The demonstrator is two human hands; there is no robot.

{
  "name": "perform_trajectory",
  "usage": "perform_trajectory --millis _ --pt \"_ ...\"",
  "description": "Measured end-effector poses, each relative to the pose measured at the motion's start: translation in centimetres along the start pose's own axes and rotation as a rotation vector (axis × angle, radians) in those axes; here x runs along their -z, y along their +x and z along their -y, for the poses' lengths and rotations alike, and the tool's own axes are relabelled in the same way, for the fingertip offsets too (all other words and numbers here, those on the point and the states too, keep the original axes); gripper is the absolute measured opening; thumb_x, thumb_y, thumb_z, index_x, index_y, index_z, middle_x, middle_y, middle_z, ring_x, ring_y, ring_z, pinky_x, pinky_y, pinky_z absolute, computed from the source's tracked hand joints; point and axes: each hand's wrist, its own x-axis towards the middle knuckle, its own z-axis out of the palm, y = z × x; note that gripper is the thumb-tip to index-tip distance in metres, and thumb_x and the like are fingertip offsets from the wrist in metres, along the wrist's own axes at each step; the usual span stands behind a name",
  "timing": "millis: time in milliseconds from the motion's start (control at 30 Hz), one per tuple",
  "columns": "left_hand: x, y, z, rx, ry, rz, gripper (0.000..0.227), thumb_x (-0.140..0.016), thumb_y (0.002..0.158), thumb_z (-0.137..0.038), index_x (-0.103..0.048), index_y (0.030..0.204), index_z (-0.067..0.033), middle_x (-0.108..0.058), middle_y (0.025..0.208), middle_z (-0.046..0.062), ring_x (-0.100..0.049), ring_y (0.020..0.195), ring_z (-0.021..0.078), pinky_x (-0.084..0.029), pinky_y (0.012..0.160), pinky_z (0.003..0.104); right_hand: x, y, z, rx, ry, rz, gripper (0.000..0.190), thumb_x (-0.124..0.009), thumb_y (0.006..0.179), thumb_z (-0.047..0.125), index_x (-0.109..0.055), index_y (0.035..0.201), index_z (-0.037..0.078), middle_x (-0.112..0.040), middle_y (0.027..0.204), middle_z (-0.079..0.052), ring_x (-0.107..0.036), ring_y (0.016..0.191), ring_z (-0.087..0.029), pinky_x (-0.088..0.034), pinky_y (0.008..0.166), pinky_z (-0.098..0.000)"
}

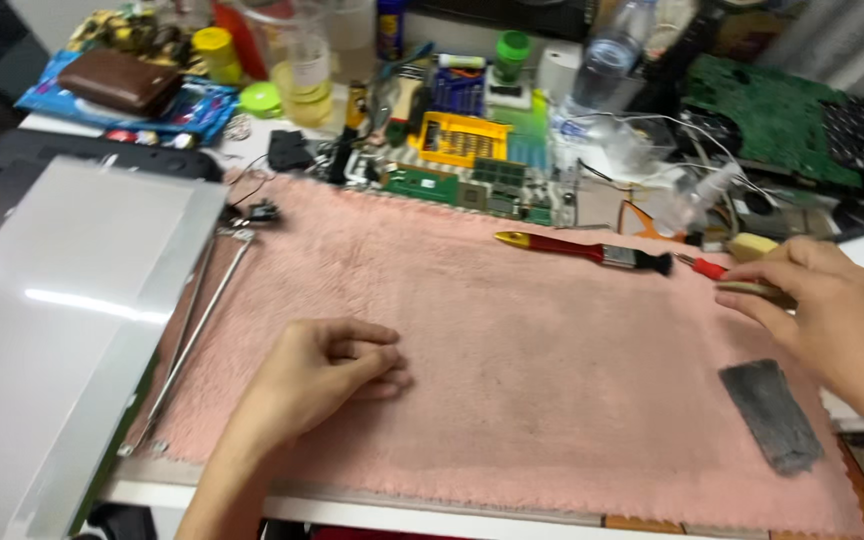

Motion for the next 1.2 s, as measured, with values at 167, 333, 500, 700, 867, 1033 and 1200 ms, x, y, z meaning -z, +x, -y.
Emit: perform_trajectory --millis 167,333,500,700,867,1033,1200 --pt "0.2 0.2 0.4 -0.009 -0.003 -0.001 0.019 -0.078 0.102 0.011 -0.077 0.120 0.0187 -0.087 0.095 0.038 -0.088 0.089 0.0401 -0.073 0.083 0.042 0.8 1.3 16.0 0.298 0.411 0.014 0.016 -0.072 0.100 0.006 -0.079 0.114 0.008 -0.077 0.146 -0.010 -0.075 0.130 -0.026 -0.057 0.114 -0.0419" --pt "0.5 1.7 1.7 -0.035 -0.037 0.006 0.017 -0.080 0.099 0.011 -0.074 0.115 0.0145 -0.087 0.092 0.040 -0.086 0.082 0.0393 -0.072 0.077 0.042 -3.9 3.4 27.8 0.508 0.655 0.103 0.039 -0.071 0.110 0.016 -0.064 0.147 0.008 -0.070 0.161 -0.011 -0.079 0.128 -0.027 -0.057 0.121 -0.0448" --pt "0.7 1.7 2.0 -0.037 -0.134 -0.021 0.016 -0.078 0.097 0.019 -0.078 0.113 0.0180 -0.084 0.090 0.035 -0.086 0.084 0.0421 -0.074 0.083 0.045 -6.8 3.9 32.1 0.668 0.726 0.063 0.015 -0.075 0.109 0.014 -0.067 0.114 0.004 -0.071 0.147 -0.025 -0.058 0.159 -0.041 -0.047 0.128 -0.0577" --pt "0.4 1.3 1.6 -0.047 -0.080 -0.048 0.016 -0.074 0.097 0.016 -0.079 0.112 0.0175 -0.086 0.089 0.033 -0.087 0.082 0.0410 -0.074 0.080 0.043 -6.8 3.4 31.5 0.566 0.751 0.134 0.017 -0.071 0.112 0.021 -0.071 0.118 0.005 -0.067 0.164 -0.021 -0.059 0.158 -0.040 -0.045 0.130 -0.0526" --pt "0.2 1.3 1.7 -0.039 -0.060 -0.106 0.012 -0.077 0.097 0.017 -0.079 0.109 0.0193 -0.086 0.088 0.036 -0.088 0.082 0.0436 -0.073 0.079 0.044 -6.1 3.1 30.9 0.605 0.785 0.116 0.033 -0.063 0.115 0.013 -0.074 0.146 0.009 -0.065 0.159 -0.022 -0.059 0.155 -0.041 -0.046 0.129 -0.0532" --pt "0.3 1.8 2.1 -0.041 -0.079 -0.130 0.010 -0.078 0.098 0.020 -0.076 0.107 0.0200 -0.084 0.088 0.037 -0.085 0.080 0.0441 -0.072 0.080 0.046 -5.6 1.3 26.7 0.618 0.744 0.061 0.033 -0.064 0.115 0.010 -0.075 0.145 0.006 -0.062 0.162 -0.022 -0.058 0.156 -0.041 -0.048 0.130 -0.0508" --pt "1.3 2.8 2.7 -0.033 0.003 -0.128 0.014 -0.084 0.100 0.014 -0.079 0.111 0.0210 -0.087 0.088 0.038 -0.088 0.081 0.0472 -0.069 0.080 0.042 -4.7 -1.8 19.3 0.343 0.590 0.186 0.046 -0.060 0.113 0.020 -0.076 0.156 0.021 -0.056 0.174 -0.013 -0.054 0.159 -0.033 -0.042 0.130 -0.0553"
